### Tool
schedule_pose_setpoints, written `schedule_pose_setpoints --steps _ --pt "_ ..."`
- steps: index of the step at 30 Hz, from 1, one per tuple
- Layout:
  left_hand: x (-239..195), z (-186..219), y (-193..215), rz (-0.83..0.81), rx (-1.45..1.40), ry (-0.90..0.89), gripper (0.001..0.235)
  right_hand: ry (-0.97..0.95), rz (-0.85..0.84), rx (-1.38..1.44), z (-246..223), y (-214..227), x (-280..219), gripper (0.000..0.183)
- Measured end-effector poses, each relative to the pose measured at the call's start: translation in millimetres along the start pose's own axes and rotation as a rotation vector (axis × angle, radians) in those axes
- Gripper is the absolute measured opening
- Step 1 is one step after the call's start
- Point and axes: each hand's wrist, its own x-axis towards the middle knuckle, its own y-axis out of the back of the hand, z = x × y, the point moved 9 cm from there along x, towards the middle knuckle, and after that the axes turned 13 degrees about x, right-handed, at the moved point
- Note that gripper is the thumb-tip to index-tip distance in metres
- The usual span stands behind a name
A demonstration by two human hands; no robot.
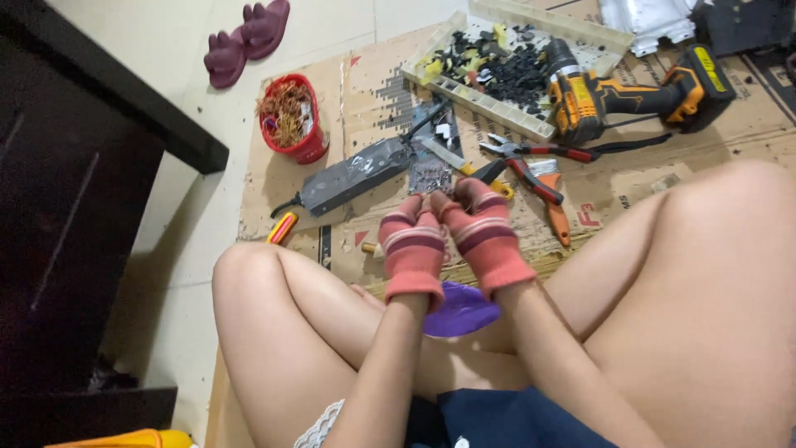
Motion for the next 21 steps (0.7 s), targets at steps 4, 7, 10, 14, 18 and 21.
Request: schedule_pose_setpoints --steps 4,7,10,14,18,21 --pt "-1.7 4.8 -10.2 0.05 0.021 0.067 0.039 -0.18 0.081 0.01 -2.8 2.6 -12.0 0.03" --pt "-6.5 10.9 -32.0 0.051 -0.002 0.095 0.041 -0.272 0.156 0.122 29.9 9.8 0.3 0.031" --pt "-3.5 2.1 -49.1 0.06 -0.213 0.072 0.036 -0.388 0.14 0.08 48.8 15.0 11.9 0.038" --pt "16.6 -1.1 -51.2 0.186 0.299 -0.037 0.038 -0.421 0.031 -0.107 49.5 10.4 15.7 0.045" --pt "41.4 -33.5 -55.6 0.253 0.302 -0.09 0.032 -0.439 0.024 -0.17 54.9 10.2 7.0 0.046" --pt "41.5 -30.7 -54.4 0.295 0.262 -0.193 0.028 -0.4 0.055 -0.115 51.9 10.8 9.9 0.046"
